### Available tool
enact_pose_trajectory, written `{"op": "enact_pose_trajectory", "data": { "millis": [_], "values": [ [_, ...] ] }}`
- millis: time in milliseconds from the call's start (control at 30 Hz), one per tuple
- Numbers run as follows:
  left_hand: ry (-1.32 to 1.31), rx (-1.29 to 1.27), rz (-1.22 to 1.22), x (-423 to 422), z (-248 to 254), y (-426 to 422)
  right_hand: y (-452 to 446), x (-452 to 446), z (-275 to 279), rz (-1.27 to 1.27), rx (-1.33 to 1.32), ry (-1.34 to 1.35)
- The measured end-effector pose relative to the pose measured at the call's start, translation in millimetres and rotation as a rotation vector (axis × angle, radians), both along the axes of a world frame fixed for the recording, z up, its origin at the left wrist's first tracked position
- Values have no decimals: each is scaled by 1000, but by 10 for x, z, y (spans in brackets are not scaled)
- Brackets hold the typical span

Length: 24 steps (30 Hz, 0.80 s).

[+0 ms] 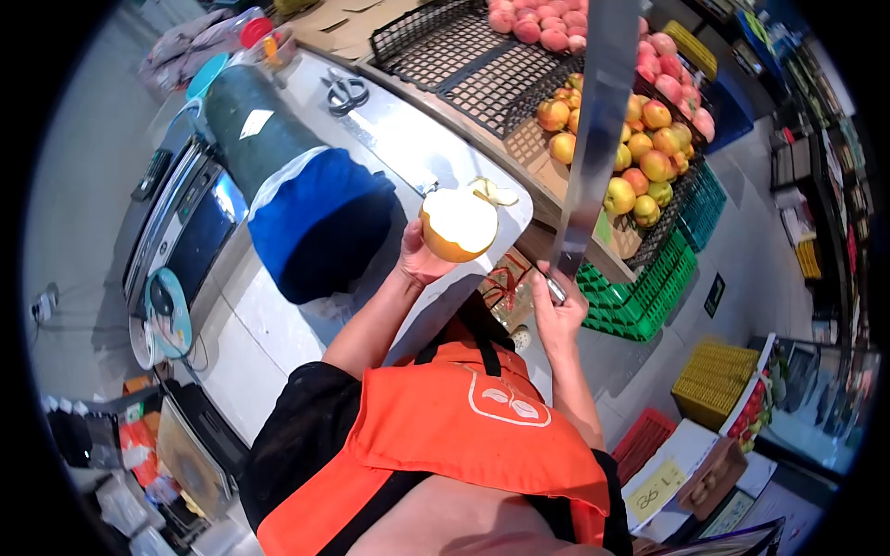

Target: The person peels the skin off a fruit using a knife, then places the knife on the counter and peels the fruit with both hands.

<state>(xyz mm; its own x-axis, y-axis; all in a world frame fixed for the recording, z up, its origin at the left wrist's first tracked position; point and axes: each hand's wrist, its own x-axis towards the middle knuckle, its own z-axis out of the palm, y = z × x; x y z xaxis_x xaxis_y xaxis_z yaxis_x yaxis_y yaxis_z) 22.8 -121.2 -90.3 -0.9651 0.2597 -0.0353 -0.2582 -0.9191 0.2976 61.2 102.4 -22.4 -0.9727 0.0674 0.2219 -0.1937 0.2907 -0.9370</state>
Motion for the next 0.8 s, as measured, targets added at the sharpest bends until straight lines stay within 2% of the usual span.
{"op": "enact_pose_trajectory", "data": {
  "millis": [100, 133, 267, 333, 367, 400, 433, 467, 500, 533, 600, 633, 733, 767, 800],
  "values": [
    [30, 29, -17, 260, 163, -141, 329, 135, -290, 89, 252, -113],
    [56, -58, 26, 365, 214, -189, 437, 130, -345, 141, 355, -144],
    [17, -269, 239, 819, 359, -255, 581, -148, -183, 264, 318, -268],
    [45, -299, 372, 1080, 464, -206, 497, -490, 126, 310, 4, 203],
    [58, -317, 454, 1232, 543, -160, 514, -552, 386, 203, -130, -79],
    [77, -457, 526, 1414, 662, -79, 402, -586, 773, 181, -421, -115],
    [87, -413, 618, 1610, 592, -10, 329, -664, 911, 140, -551, 9],
    [-77, -421, 785, 1781, 654, 150, 250, -706, 1148, 136, -605, 61],
    [-242, -414, 956, 1935, 720, 345, 281, -762, 1158, 302, -708, 182],
    [-348, -402, 1050, 2141, 767, 515, 226, -700, 1152, 496, -926, 197],
    [-209, -217, 1139, 2574, 533, 741, 274, -758, 745, 566, -502, 305],
    [-170, -131, 1167, 2759, 527, 913, 180, -585, 719, 667, -453, 238],
    [-160, -59, 1238, 3317, 448, 1408, 11, 160, 466, 1131, -291, -314],
    [-179, -63, 1276, 3464, 455, 1537, 68, 142, -1, 1278, -47, -466],
    [-206, -73, 1341, 3561, 522, 1744, 119, 278, -197, 1437, 104, -350]
  ]
}}
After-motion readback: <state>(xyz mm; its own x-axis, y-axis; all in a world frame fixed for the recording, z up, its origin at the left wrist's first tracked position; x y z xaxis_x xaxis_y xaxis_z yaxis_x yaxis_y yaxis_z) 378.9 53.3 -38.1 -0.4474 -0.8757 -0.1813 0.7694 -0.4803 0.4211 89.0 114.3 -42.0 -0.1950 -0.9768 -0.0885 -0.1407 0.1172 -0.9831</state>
